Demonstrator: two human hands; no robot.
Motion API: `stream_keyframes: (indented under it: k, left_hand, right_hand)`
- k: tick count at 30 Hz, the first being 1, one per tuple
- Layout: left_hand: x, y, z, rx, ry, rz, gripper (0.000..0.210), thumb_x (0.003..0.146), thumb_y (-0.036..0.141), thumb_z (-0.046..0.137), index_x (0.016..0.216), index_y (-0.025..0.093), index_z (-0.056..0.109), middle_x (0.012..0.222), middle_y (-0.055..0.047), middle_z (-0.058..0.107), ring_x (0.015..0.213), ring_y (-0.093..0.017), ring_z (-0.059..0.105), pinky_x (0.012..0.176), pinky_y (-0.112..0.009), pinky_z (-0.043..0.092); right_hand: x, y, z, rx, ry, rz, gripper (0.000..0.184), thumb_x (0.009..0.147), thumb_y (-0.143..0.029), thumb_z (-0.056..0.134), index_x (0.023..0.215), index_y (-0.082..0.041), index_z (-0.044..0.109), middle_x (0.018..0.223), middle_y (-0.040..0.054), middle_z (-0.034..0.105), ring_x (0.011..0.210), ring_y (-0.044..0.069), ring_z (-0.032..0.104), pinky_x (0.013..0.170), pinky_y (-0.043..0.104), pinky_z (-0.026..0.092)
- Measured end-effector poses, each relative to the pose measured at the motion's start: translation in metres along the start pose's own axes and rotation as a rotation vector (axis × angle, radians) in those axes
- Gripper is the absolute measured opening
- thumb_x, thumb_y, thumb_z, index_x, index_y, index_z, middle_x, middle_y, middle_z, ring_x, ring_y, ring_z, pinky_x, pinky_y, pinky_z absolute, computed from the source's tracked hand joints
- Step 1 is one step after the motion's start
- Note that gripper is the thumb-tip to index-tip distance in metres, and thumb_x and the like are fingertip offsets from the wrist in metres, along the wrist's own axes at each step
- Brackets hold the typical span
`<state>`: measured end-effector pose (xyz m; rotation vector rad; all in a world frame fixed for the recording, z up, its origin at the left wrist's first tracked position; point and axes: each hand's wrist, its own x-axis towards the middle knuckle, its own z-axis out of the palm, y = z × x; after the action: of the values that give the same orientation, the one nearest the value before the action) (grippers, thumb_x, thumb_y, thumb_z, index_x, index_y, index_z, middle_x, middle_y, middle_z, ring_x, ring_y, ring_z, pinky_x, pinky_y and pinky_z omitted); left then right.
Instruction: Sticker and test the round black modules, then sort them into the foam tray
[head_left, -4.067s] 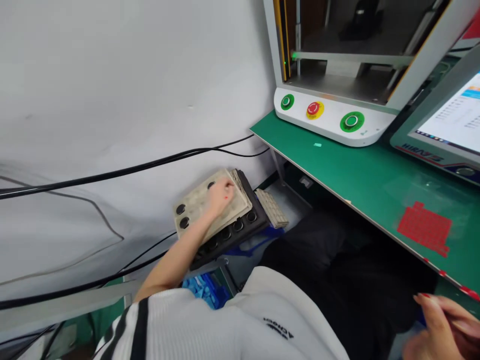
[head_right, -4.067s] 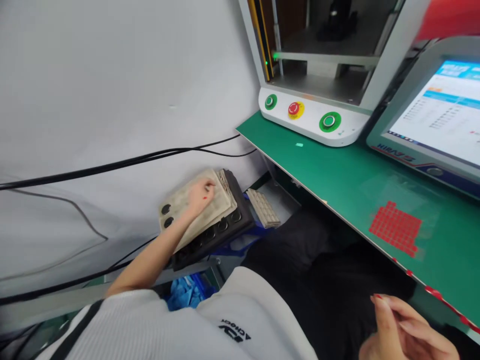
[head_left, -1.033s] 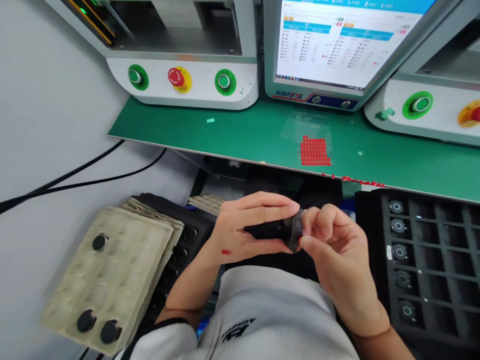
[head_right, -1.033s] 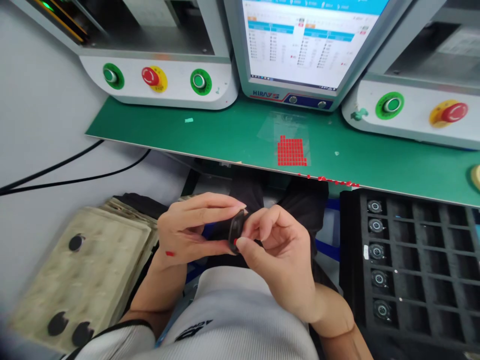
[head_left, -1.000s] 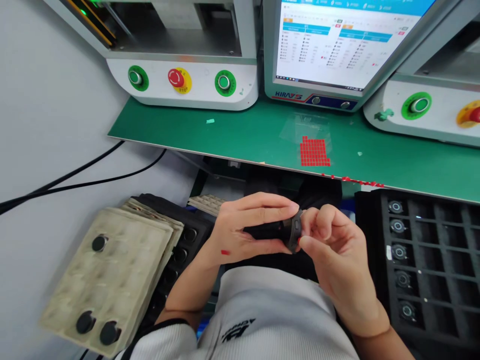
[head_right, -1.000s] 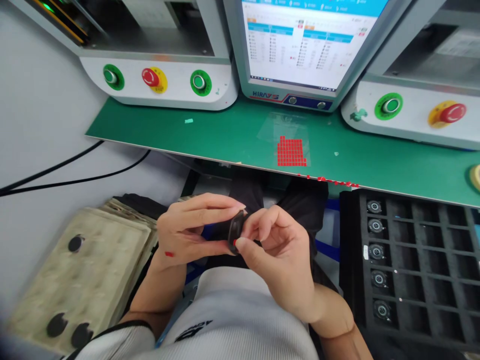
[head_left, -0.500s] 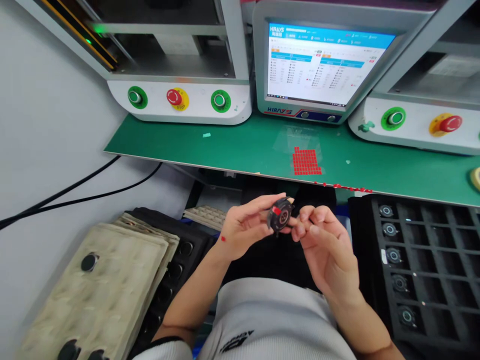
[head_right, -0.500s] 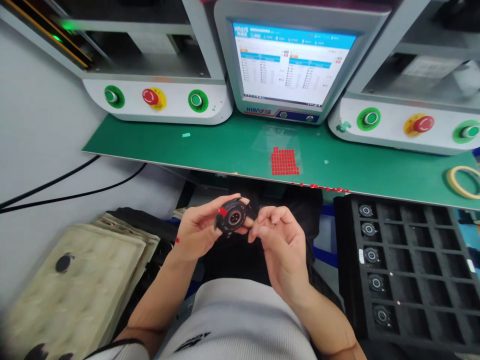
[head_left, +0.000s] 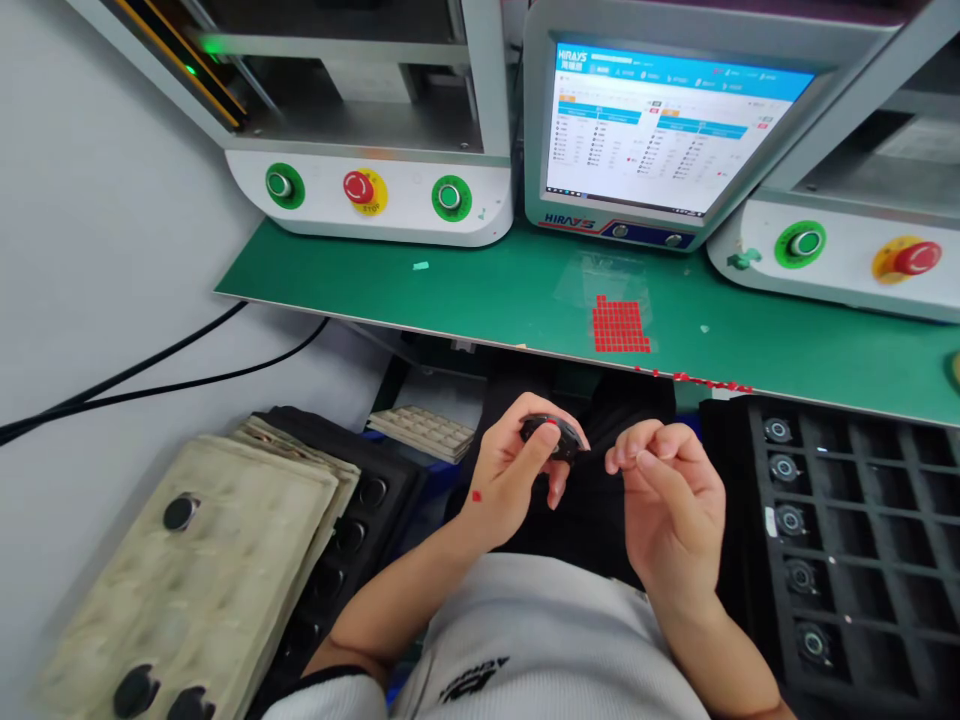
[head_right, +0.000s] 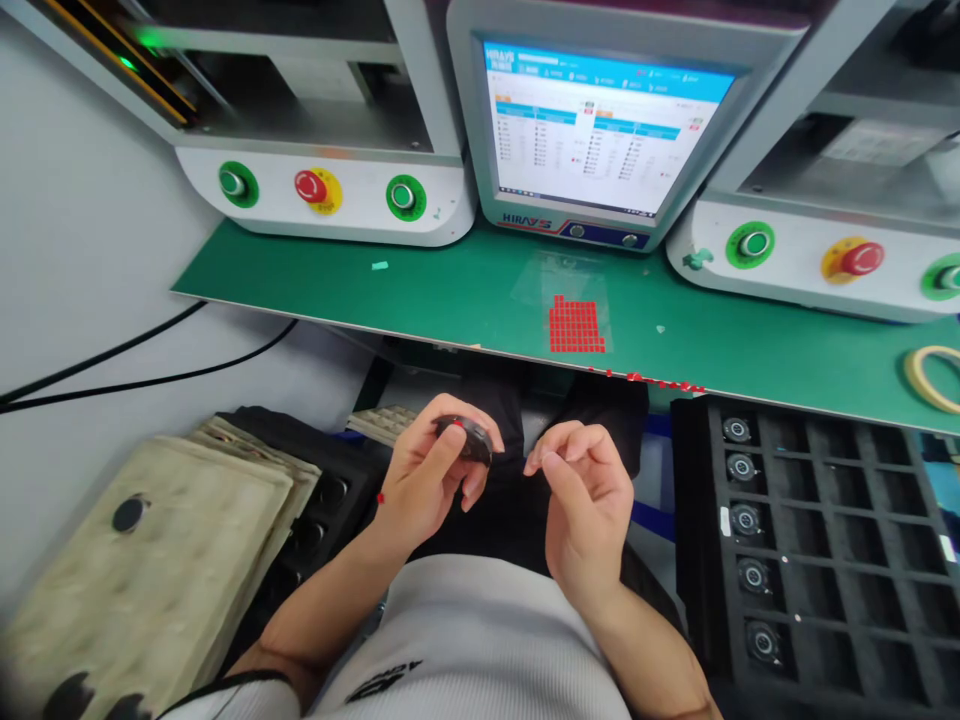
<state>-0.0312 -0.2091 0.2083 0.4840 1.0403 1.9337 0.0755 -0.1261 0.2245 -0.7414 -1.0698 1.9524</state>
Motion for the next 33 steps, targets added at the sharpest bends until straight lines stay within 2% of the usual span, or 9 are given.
stream_keyframes:
  k: [4, 7, 11, 14, 17, 20, 25, 29, 33]
  left_hand:
    - [-0.005, -0.003, 0.004, 0.161, 0.024, 0.123, 0.019, 0.097, 0.034, 0.056, 0.095, 0.016, 0.06, 0.085, -0.001, 0.064, 0.045, -0.003, 0.051, 0.04, -0.015, 0.04]
    - [-0.007, -0.001, 0.008, 0.331, 0.025, 0.173, 0.019, 0.098, 0.034, 0.052, 0.098, 0.017, 0.059, 0.07, 0.002, 0.059, 0.048, -0.005, 0.05, 0.045, -0.017, 0.041]
    - [-0.009, 0.003, 0.011, 0.555, -0.019, 0.234, 0.019, 0.1, 0.034, 0.048, 0.101, 0.019, 0.059, 0.064, 0.004, 0.054, 0.051, -0.008, 0.049, 0.049, -0.019, 0.042]
    - [-0.008, 0.006, 0.012, 0.691, -0.03, 0.323, 0.017, 0.1, 0.03, 0.047, 0.103, 0.019, 0.059, 0.079, -0.001, 0.064, 0.061, -0.009, 0.057, 0.059, -0.022, 0.048]
    - [-0.006, 0.009, 0.013, 0.795, -0.061, 0.408, 0.015, 0.099, 0.026, 0.045, 0.106, 0.02, 0.058, 0.093, -0.004, 0.07, 0.078, -0.013, 0.066, 0.072, -0.026, 0.053]
    - [-0.005, 0.011, 0.013, 0.912, -0.103, 0.478, 0.016, 0.099, 0.025, 0.045, 0.109, 0.02, 0.056, 0.097, -0.005, 0.071, 0.084, -0.015, 0.068, 0.075, -0.026, 0.055]
    - [-0.003, 0.011, 0.016, 1.057, -0.137, 0.619, 0.02, 0.098, 0.022, 0.044, 0.115, 0.018, 0.054, 0.102, -0.009, 0.072, 0.093, -0.017, 0.071, 0.079, -0.025, 0.057]
    - [0.003, 0.006, 0.011, 1.07, -0.156, 0.661, 0.023, 0.097, 0.021, 0.045, 0.118, 0.019, 0.055, 0.108, -0.01, 0.073, 0.1, -0.019, 0.071, 0.083, -0.027, 0.057]
    - [0.002, 0.002, 0.003, 1.144, -0.146, 0.657, 0.024, 0.096, 0.021, 0.044, 0.115, 0.022, 0.058, 0.101, -0.006, 0.075, 0.09, -0.018, 0.073, 0.077, -0.025, 0.058]
  right_hand:
    - [-0.003, 0.001, 0.004, -0.111, -0.034, -0.096, 0.01, 0.083, -0.015, 0.068, 0.081, -0.023, 0.062, 0.086, 0.0005, 0.065, 0.084, 0.014, 0.063, 0.079, 0.028, 0.051]
    - [-0.003, 0.0, 0.01, -0.141, -0.128, -0.021, 0.012, 0.086, -0.021, 0.068, 0.097, -0.025, 0.067, 0.108, 0.0042, 0.069, 0.105, 0.018, 0.064, 0.088, 0.033, 0.054]
    - [-0.002, -0.001, 0.018, -0.115, -0.234, 0.129, 0.023, 0.089, -0.028, 0.065, 0.111, -0.027, 0.07, 0.12, 0.0053, 0.07, 0.106, 0.019, 0.066, 0.077, 0.029, 0.057]
    - [-0.001, -0.002, 0.02, -0.082, -0.247, 0.19, 0.023, 0.089, -0.028, 0.062, 0.11, -0.026, 0.071, 0.121, 0.005, 0.071, 0.1, 0.018, 0.068, 0.077, 0.029, 0.057]
    - [-0.001, -0.002, 0.022, -0.03, -0.228, 0.173, 0.02, 0.086, -0.025, 0.062, 0.103, -0.026, 0.073, 0.116, 0.0038, 0.073, 0.104, 0.019, 0.068, 0.087, 0.033, 0.056]
    - [-0.001, 0.0, 0.026, 0.009, -0.195, 0.136, 0.018, 0.082, -0.02, 0.063, 0.095, -0.026, 0.074, 0.108, 0.0021, 0.074, 0.105, 0.02, 0.067, 0.092, 0.035, 0.054]
    - [-0.007, 0.002, 0.032, 0.038, -0.068, 0.105, 0.016, 0.078, -0.022, 0.058, 0.086, -0.025, 0.072, 0.099, 0.0021, 0.073, 0.094, 0.019, 0.067, 0.087, 0.037, 0.054]
    - [-0.006, 0.007, 0.033, 0.048, -0.023, 0.121, 0.012, 0.078, -0.027, 0.059, 0.083, -0.025, 0.07, 0.097, 0.0025, 0.072, 0.089, 0.019, 0.066, 0.084, 0.036, 0.053]
    - [-0.005, 0.016, 0.04, 0.11, 0.047, 0.134, 0.012, 0.072, -0.031, 0.064, 0.079, -0.023, 0.07, 0.094, 0.0033, 0.072, 0.084, 0.019, 0.065, 0.077, 0.032, 0.053]
